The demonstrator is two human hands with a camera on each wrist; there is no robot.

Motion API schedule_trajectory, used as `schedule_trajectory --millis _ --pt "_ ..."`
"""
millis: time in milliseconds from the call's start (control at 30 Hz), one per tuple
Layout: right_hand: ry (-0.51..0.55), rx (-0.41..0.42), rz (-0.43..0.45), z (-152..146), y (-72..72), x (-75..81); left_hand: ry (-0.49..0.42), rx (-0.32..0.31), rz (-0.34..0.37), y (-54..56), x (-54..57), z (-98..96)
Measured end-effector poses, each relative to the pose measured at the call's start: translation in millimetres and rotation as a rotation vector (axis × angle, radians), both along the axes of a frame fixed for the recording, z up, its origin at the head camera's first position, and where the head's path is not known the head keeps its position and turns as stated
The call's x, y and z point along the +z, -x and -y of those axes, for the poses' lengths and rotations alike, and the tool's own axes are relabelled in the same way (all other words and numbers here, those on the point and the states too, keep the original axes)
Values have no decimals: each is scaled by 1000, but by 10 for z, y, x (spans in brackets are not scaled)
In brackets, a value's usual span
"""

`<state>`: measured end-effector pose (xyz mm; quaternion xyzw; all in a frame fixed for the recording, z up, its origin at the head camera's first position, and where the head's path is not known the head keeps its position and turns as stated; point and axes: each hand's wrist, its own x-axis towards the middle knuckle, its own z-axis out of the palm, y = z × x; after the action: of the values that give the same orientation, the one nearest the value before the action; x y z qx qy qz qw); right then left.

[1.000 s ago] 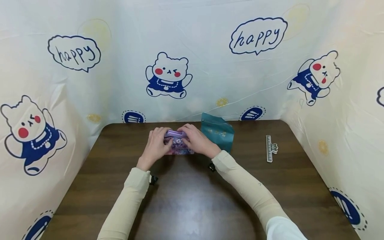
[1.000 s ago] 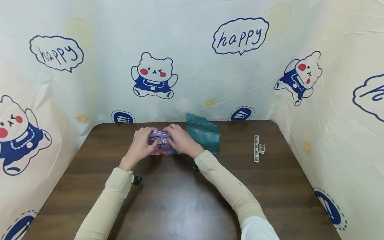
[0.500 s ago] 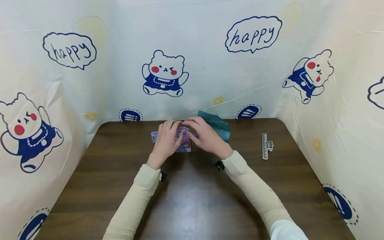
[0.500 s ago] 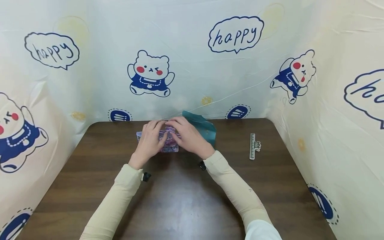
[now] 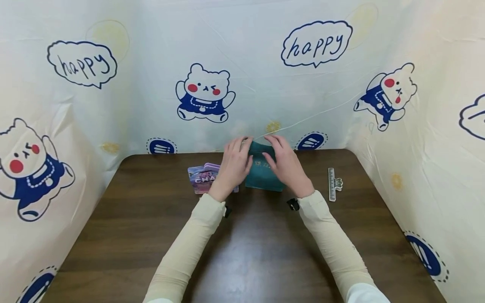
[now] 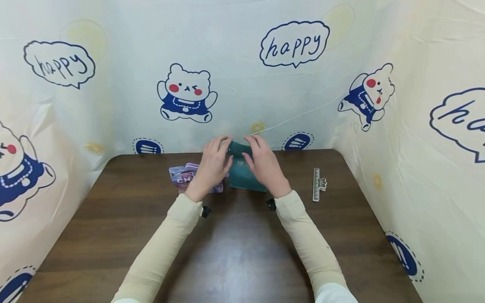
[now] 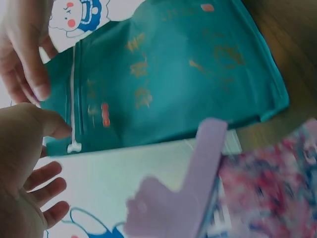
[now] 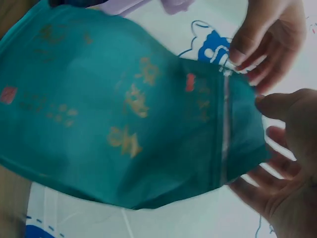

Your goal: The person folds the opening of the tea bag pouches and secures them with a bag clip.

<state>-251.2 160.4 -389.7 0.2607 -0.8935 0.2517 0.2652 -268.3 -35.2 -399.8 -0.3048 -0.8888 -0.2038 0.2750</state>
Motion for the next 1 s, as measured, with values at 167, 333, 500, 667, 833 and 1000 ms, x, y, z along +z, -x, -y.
schedule_trajectory --millis 167,333,500,667,833,1000 --pt "-9 -48 70 -78 14 -77 47 -21 -15 48 19 -173" --pt "16 -75 71 -132 30 -135 48 -62 -17 85 20 -278" --pt "47 -65 37 -188 34 -206 16 -104 -36 82 -22 -308" --pt "32 -38 -6 -208 6 -230 -16 -123 -54 46 -61 -293" --pt "35 -42 -21 -239 -5 -191 -35 -139 -74 37 -40 -321" --pt "40 -56 -6 -290 -59 -160 -15 -155 -81 6 -28 -362"
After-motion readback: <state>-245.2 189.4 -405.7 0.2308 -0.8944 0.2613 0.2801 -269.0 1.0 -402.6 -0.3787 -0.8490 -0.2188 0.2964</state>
